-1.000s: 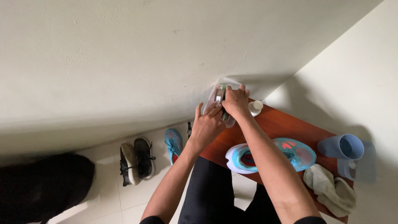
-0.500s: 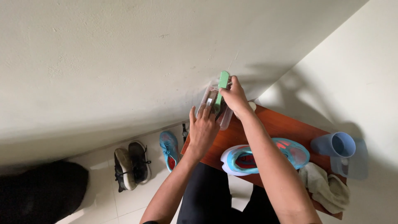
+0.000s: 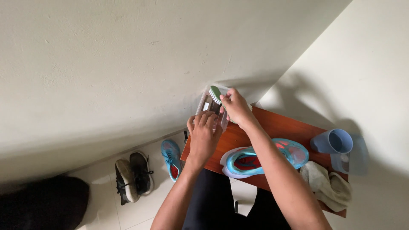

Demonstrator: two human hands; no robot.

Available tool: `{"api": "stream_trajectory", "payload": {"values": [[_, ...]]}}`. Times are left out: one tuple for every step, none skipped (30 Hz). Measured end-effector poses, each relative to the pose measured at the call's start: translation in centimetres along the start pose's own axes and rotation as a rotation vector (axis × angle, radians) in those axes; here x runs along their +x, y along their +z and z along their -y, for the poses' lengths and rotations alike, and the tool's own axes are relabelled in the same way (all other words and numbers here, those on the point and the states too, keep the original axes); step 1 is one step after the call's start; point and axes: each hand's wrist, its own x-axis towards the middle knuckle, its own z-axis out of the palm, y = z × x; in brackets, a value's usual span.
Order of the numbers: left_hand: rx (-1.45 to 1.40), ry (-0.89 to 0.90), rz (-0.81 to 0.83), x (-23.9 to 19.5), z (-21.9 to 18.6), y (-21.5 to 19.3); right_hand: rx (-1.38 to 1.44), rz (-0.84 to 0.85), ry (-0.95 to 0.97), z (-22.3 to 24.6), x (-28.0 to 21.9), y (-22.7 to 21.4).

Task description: The person cleans a light blue sneaker using a brush and a cloth. They scrub the sole and upper parts, wipe the shoe with a cloth, and then use a second brush to clean the interior and tongue area.

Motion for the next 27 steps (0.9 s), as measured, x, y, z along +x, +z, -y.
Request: {"api": "stream_trajectory", "payload": {"values": [[-0.001, 0.002, 0.000, 0.0, -0.4, -0.4, 0.000, -0.002, 0.000, -0.7, 0.1, 0.1], [-0.029, 0.004, 0.019, 0.1, -0.9, -0.8, 0.025, 0.019, 0.031, -1.5, 0.2, 0.2], [-0.058, 0.006, 0.036, 0.1, -1.3, -1.2, 0.049, 0.040, 0.060, -2.2, 0.3, 0.3], [-0.058, 0.008, 0.034, 0.2, -1.6, -1.4, 0.049, 0.038, 0.058, -2.9, 0.4, 0.4], [-0.095, -0.006, 0.054, 0.3, -1.9, -1.7, 0.066, 0.055, 0.052, -3.7, 0.3, 0.5], [-0.131, -0.020, 0.074, 0.3, -2.2, -1.9, 0.082, 0.071, 0.047, -4.5, 0.3, 0.5], [-0.132, -0.014, 0.075, 0.3, -2.4, -2.1, 0.084, 0.065, 0.046, -4.9, 0.2, 0.3], [-0.159, -0.004, 0.072, 0.2, -2.6, -2.2, 0.079, 0.079, 0.044, -5.2, 0.2, 0.2], [-0.187, 0.006, 0.070, 0.1, -2.8, -2.3, 0.074, 0.092, 0.045, -5.6, 0.0, 0.0], [-0.188, 0.012, 0.074, 0.1, -2.9, -2.5, 0.078, 0.086, 0.046, -4.3, -1.3, -0.6], [-0.226, 0.032, 0.043, 0.0, -3.1, -2.6, 0.022, 0.086, -0.007, -3.1, -2.6, -1.3], [-0.265, 0.052, 0.011, 0.0, -3.4, -2.7, -0.034, 0.086, -0.061, -1.9, -3.9, -2.0], [-0.269, 0.067, 0.016, 0.0, -4.0, -3.1, -0.030, 0.071, -0.060, -0.6, -5.8, -2.5], [-0.305, 0.085, -0.027, 0.0, -4.6, -3.3, -0.070, 0.049, -0.102, 0.7, -7.7, -3.0], [-0.343, 0.105, -0.061, -0.1, -5.2, -3.5, -0.107, 0.024, -0.134, 1.8, -9.6, -3.5], [-0.350, 0.120, -0.046, -0.2, -5.3, -3.1, -0.100, 0.005, -0.124, 0.7, -9.2, -3.8], [-0.330, 0.159, -0.119, -0.3, -5.4, -2.6, 0.114, 0.043, -0.131, -0.4, -8.8, -4.1], [-0.310, 0.197, -0.193, -0.4, -5.5, -2.2, 0.329, 0.080, -0.141, -1.5, -8.4, -4.4], [-0.318, 0.215, -0.178, -0.3, -6.1, -2.2, 0.338, 0.058, -0.137, -1.3, -9.4, -5.3], [-0.286, 0.242, -0.212, -0.2, -6.8, -2.1, 0.365, 0.092, -0.125, -1.1, -10.3, -6.1], [-0.253, 0.264, -0.248, -0.2, -7.4, -2.0, 0.391, 0.129, -0.114, -1.0, -11.3, -6.9], [-0.261, 0.279, -0.234, -0.2, -8.0, -1.7, 0.400, 0.110, -0.109, -1.7, -11.7, -7.4], [-0.248, 0.333, -0.210, -0.1, -8.5, -1.4, 0.457, 0.103, -0.108, -2.4, -12.2, -7.9], [-0.234, 0.388, -0.186, -0.1, -9.1, -1.1, 0.514, 0.095, -0.108, -3.0, -12.6, -8.4], [-0.241, 0.402, -0.177, -0.4, -10.1, -0.8, 0.521, 0.078, -0.108, -3.9, -13.1, -9.0], [-0.226, 0.449, -0.170, -0.6, -11.2, -0.5, 0.577, 0.052, -0.106, -4.7, -13.6, -9.6], [-0.212, 0.494, -0.157, -0.9, -12.1, -0.2, 0.636, 0.025, -0.101, -5.6, -14.0, -10.1]]}}
